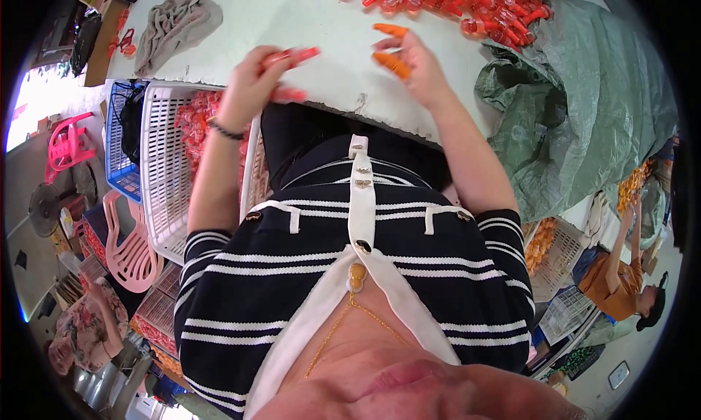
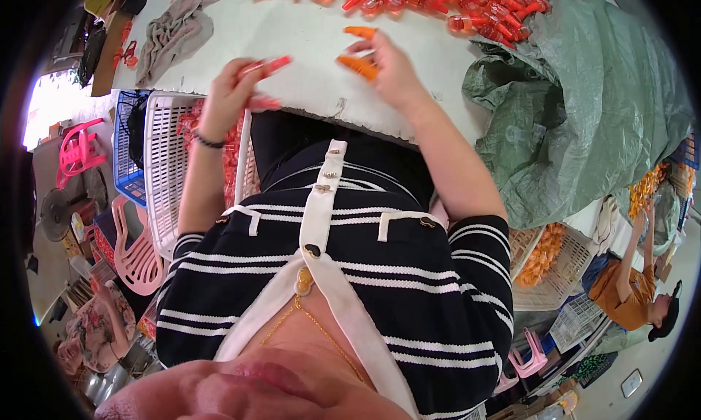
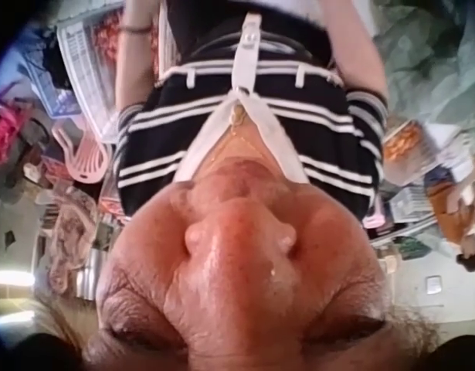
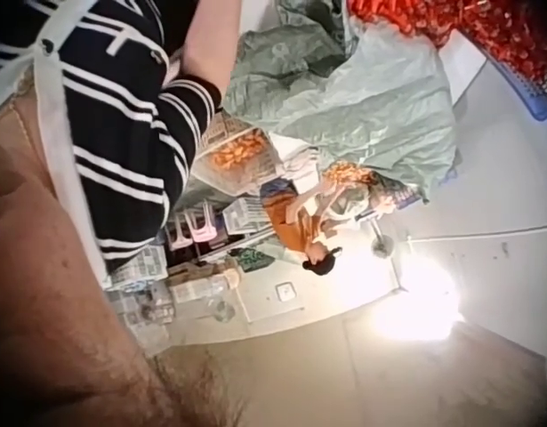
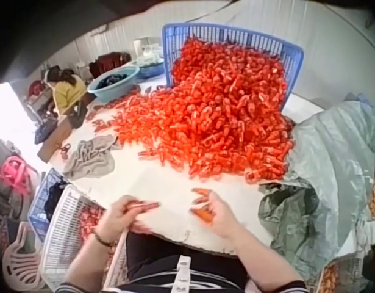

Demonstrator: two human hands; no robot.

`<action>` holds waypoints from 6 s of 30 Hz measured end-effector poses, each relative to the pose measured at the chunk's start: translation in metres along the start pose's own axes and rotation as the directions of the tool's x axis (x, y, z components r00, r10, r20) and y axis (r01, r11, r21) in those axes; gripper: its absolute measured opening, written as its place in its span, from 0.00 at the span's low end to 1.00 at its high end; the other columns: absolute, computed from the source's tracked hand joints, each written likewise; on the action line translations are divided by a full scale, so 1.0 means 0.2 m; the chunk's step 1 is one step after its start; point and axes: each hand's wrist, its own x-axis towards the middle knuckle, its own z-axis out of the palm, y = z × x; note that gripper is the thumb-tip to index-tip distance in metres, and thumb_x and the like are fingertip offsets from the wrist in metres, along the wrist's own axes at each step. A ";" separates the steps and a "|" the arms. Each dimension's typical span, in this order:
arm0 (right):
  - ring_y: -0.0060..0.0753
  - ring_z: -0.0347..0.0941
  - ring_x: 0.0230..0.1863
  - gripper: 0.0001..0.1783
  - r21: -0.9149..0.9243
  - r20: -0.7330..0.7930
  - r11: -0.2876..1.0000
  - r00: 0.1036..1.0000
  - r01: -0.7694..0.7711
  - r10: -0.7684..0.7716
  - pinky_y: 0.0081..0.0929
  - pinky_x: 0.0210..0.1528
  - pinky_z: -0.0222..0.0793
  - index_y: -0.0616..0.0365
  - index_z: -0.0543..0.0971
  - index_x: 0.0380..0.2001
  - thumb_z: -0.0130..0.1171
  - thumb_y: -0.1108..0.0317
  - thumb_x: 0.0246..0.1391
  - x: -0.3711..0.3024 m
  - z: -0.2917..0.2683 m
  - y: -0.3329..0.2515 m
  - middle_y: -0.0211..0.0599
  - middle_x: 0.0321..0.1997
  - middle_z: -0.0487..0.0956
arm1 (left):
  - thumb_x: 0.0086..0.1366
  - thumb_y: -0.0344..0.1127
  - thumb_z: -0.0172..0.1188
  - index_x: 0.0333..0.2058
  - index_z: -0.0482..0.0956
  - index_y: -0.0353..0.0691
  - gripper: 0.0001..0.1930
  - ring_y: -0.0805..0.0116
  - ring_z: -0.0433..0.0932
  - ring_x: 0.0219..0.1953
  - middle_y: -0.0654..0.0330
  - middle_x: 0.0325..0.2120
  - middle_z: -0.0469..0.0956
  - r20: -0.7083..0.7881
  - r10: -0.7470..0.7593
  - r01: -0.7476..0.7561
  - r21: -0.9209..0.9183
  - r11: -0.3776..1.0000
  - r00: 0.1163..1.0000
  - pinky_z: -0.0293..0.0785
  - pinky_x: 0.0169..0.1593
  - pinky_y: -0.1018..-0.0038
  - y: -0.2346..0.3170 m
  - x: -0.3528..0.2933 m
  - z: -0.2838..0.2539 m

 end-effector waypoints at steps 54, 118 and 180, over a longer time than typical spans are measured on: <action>0.51 0.75 0.41 0.19 -0.645 -0.764 0.254 0.606 -0.721 -0.219 0.39 0.42 0.71 0.54 0.74 0.47 0.60 0.60 0.52 -0.86 -1.21 0.08 0.48 0.46 0.77 | 0.66 0.45 0.52 0.45 0.73 0.42 0.15 0.74 0.72 0.29 0.64 0.31 0.75 0.385 -0.296 0.466 -0.492 0.735 0.874 0.65 0.28 0.80 -0.01 0.18 0.53; 0.26 0.72 0.37 0.25 -0.621 0.020 0.747 0.958 0.235 -0.285 0.22 0.41 0.69 0.55 0.75 0.48 0.67 0.72 0.44 -0.32 -0.22 -0.30 0.33 0.41 0.76 | 0.69 0.50 0.45 0.44 0.70 0.34 0.22 0.69 0.76 0.28 0.58 0.29 0.76 0.077 -0.277 0.285 -0.373 0.883 0.958 0.67 0.26 0.76 0.06 0.20 0.60; 0.48 0.72 0.34 0.14 -0.989 -0.130 0.130 0.846 -0.073 -0.517 0.43 0.34 0.68 0.55 0.77 0.31 0.65 0.59 0.43 0.21 -0.57 0.10 0.38 0.34 0.75 | 0.61 0.36 0.57 0.43 0.75 0.37 0.14 0.54 0.77 0.40 0.52 0.41 0.77 0.219 0.686 -0.576 0.740 0.346 0.694 0.74 0.42 0.64 0.12 0.79 0.45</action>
